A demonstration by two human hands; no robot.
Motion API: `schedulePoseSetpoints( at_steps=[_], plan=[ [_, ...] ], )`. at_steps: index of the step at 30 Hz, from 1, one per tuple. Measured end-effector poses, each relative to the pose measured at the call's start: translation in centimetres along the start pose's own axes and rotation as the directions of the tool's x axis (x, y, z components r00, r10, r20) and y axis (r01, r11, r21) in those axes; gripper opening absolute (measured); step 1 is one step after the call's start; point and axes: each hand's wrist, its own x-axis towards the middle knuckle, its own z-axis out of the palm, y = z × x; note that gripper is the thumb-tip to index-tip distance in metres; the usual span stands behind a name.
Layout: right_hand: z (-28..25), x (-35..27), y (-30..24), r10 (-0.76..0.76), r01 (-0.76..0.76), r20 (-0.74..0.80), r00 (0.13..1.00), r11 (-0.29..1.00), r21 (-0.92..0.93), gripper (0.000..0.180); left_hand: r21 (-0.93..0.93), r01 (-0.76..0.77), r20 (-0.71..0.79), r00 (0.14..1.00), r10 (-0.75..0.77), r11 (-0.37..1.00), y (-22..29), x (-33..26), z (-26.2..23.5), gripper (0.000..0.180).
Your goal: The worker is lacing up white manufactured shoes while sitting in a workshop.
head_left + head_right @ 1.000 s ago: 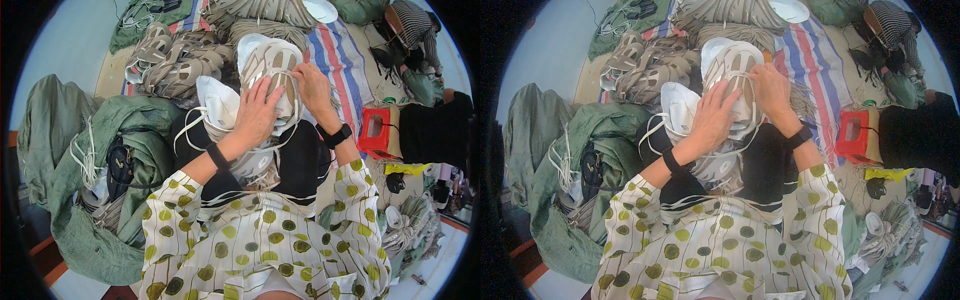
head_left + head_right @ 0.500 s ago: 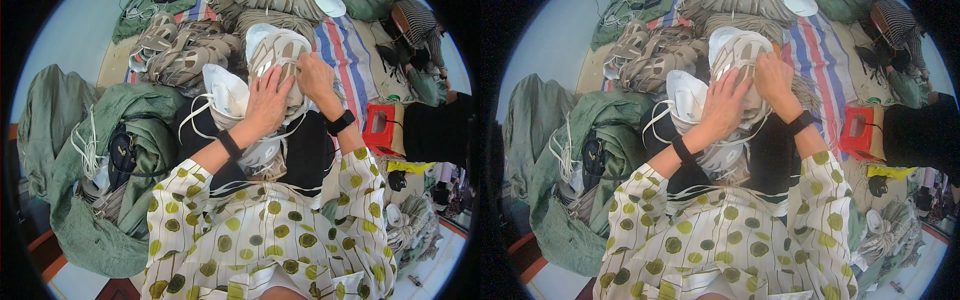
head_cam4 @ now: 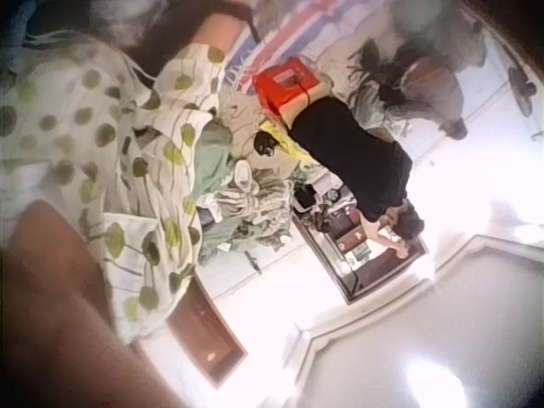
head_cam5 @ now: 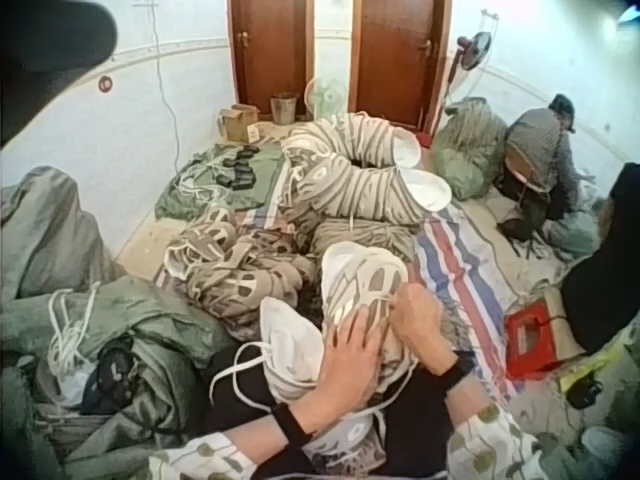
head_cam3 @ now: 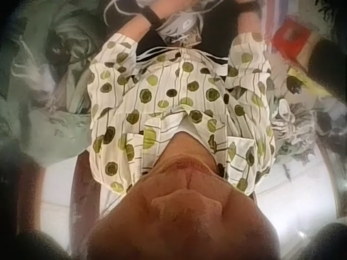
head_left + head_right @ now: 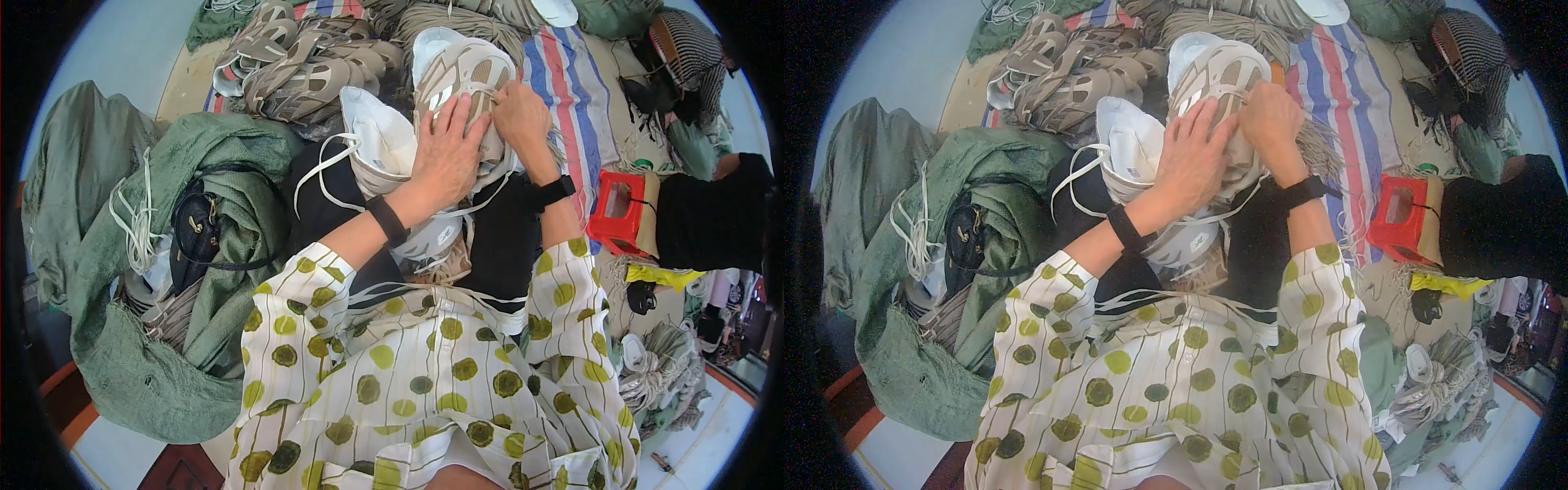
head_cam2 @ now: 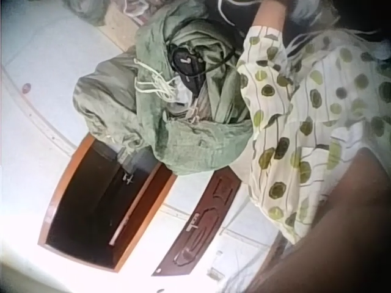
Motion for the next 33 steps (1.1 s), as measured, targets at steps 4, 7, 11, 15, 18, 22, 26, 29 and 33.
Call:
schedulePoseSetpoints(
  at_steps=[4, 7, 11, 15, 18, 22, 26, 29, 33],
  plan=[
    [0.7, 1.2, 1.8, 0.13, -0.209, 0.213, 0.968, 0.889, 0.407, 0.025, 0.035, 0.002, 0.025, 1.0, -0.003, 0.999, 0.4, -0.1, 0.1, 0.059],
    [1.1, 1.3, 2.2, 0.089, -0.208, 0.255, 0.963, 0.847, 0.488, 0.022, 0.056, 0.002, 0.029, 1.0, -0.004, 0.998, 0.2, -0.2, 0.2, 0.061],
    [-0.2, 0.7, 2.9, -0.113, -0.047, 0.254, 0.961, 0.834, 0.55, 0.019, 0.053, 0.001, 0.038, 0.999, -0.003, 0.999, 0.0, -0.5, 0.1, 0.061],
    [0.5, 0.1, 2.5, -0.141, 0.108, 0.041, 0.989, 0.886, 0.451, 0.012, 0.041, 0.012, 0.05, 0.999, -0.014, 0.999, 0.4, -0.3, 0.0, 0.061],
    [1.8, 0.5, 2.3, -0.19, 0.213, -0.097, 0.977, 0.87, 0.445, 0.01, 0.046, 0.023, 0.067, 0.997, -0.026, 0.999, 0.5, 0.2, 0.1, 0.06],
    [1.5, 0.3, 2.5, -0.289, 0.333, -0.168, 0.942, 0.851, 0.405, 0.009, 0.053, 0.009, 0.059, 0.998, -0.013, 0.999, 0.0, -0.3, -0.1, 0.06],
    [2.2, 0.2, 1.8, -0.116, 0.178, -0.16, 0.98, 0.871, 0.458, 0.009, 0.059, 0.009, 0.066, 0.998, -0.012, 0.998, 0.6, -0.4, 0.4, 0.06],
    [2.5, 0.4, 2.3, -0.087, 0.104, -0.056, 0.995, 0.809, 0.579, 0.019, 0.054, -0.003, 0.044, 0.999, 0.001, 0.999, 0.5, 0.3, 0.3, 0.058],
    [0.5, -0.2, 3.8, -0.074, -0.048, 0.122, 0.99, 0.637, 0.77, 0.019, -0.168, 0.007, -0.088, 0.996, -0.022, 0.986, -1.3, 1.3, 0.1, 0.043]
  ],
)
